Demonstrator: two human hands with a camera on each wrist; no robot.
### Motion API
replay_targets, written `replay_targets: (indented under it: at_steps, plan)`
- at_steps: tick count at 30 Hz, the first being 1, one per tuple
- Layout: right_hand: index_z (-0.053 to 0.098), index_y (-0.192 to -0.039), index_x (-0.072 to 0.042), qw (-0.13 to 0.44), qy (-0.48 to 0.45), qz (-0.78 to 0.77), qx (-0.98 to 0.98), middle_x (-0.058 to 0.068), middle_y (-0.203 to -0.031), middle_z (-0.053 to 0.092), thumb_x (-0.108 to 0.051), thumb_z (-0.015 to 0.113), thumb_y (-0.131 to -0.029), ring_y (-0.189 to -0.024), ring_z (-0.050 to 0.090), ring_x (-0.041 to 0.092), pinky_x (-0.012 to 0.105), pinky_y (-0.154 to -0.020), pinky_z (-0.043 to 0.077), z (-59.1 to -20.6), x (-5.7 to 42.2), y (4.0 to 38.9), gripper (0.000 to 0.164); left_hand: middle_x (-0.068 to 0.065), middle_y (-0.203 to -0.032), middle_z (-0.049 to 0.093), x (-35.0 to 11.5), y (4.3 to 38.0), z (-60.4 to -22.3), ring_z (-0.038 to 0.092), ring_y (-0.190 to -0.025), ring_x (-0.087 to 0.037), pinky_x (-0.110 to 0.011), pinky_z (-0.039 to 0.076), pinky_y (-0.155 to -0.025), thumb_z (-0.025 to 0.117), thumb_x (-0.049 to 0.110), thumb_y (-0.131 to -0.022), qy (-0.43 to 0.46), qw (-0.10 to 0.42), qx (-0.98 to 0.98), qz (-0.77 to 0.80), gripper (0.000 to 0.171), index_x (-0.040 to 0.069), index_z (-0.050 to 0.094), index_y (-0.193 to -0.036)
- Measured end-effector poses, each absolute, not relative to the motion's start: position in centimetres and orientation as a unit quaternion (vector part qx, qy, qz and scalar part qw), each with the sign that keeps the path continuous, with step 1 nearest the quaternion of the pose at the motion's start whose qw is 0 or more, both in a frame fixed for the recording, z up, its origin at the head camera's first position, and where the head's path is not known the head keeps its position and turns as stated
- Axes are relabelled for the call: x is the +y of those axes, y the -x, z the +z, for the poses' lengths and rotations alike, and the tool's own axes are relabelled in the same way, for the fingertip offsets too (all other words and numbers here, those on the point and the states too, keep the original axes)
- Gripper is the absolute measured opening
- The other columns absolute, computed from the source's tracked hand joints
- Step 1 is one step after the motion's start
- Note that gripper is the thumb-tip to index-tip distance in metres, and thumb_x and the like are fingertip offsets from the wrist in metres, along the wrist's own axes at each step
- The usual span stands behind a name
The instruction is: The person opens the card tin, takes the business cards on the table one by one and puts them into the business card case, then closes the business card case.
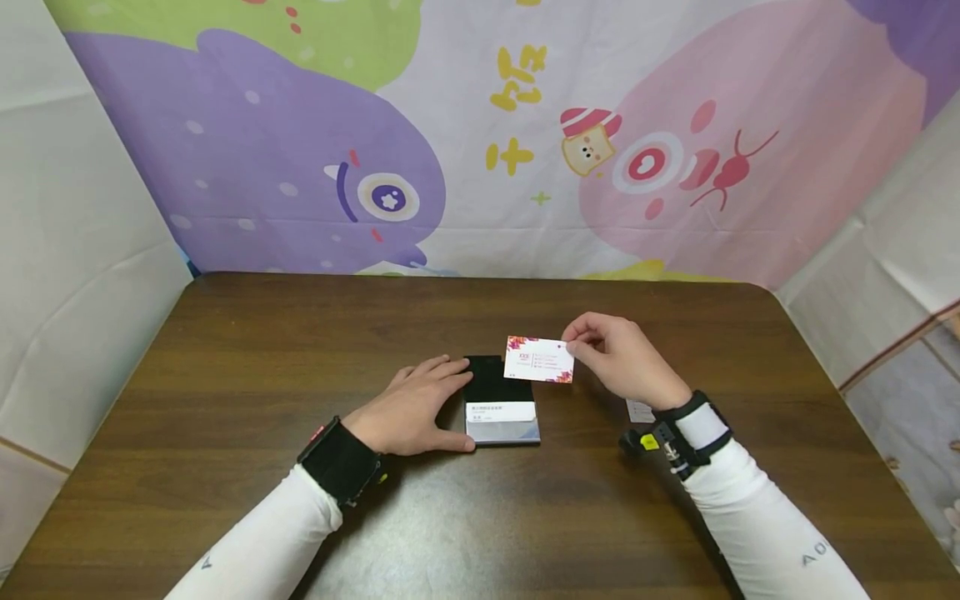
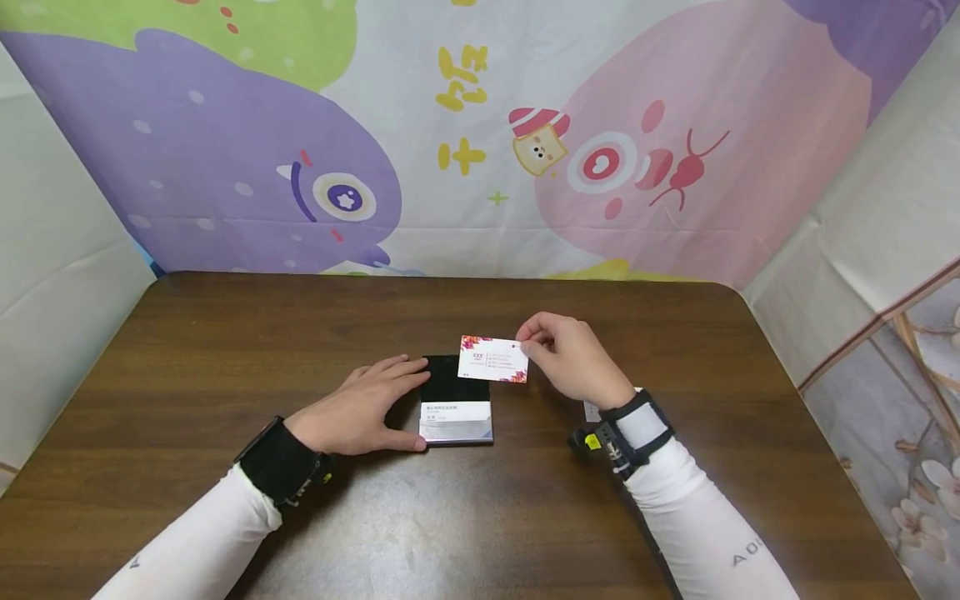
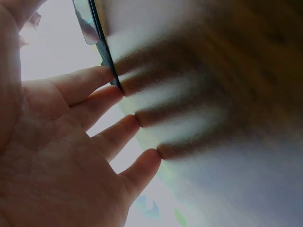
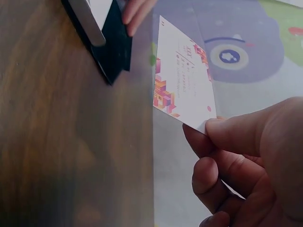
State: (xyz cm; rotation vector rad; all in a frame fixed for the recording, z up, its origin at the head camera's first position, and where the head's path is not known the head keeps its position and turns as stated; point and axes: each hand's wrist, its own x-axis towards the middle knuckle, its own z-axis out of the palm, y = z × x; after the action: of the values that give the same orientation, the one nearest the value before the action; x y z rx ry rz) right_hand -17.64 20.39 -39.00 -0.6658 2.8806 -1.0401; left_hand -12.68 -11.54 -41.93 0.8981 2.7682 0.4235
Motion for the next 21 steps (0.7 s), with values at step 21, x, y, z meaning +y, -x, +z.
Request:
replay_targets:
  at_steps: [21]
  plan:
    - [0.066,-0.099,-0.019,0.03,0.252,-0.342,0.905,-0.007,-0.088,0.065,-0.019,0.064,-0.097,-0.082,0.059,0.012,0.032,-0.075,0.049,-40.3,17.1,17.5,0.003,-0.005,-0.161,0.03,-11.5,12.6,-41.8,0.018,-0.149,-0.03,-0.055,0.022,-0.111,0.068,0.068,-0.08,-0.304,0.1,0.935,0.15,0.097,0.011,0.042,-0.153]
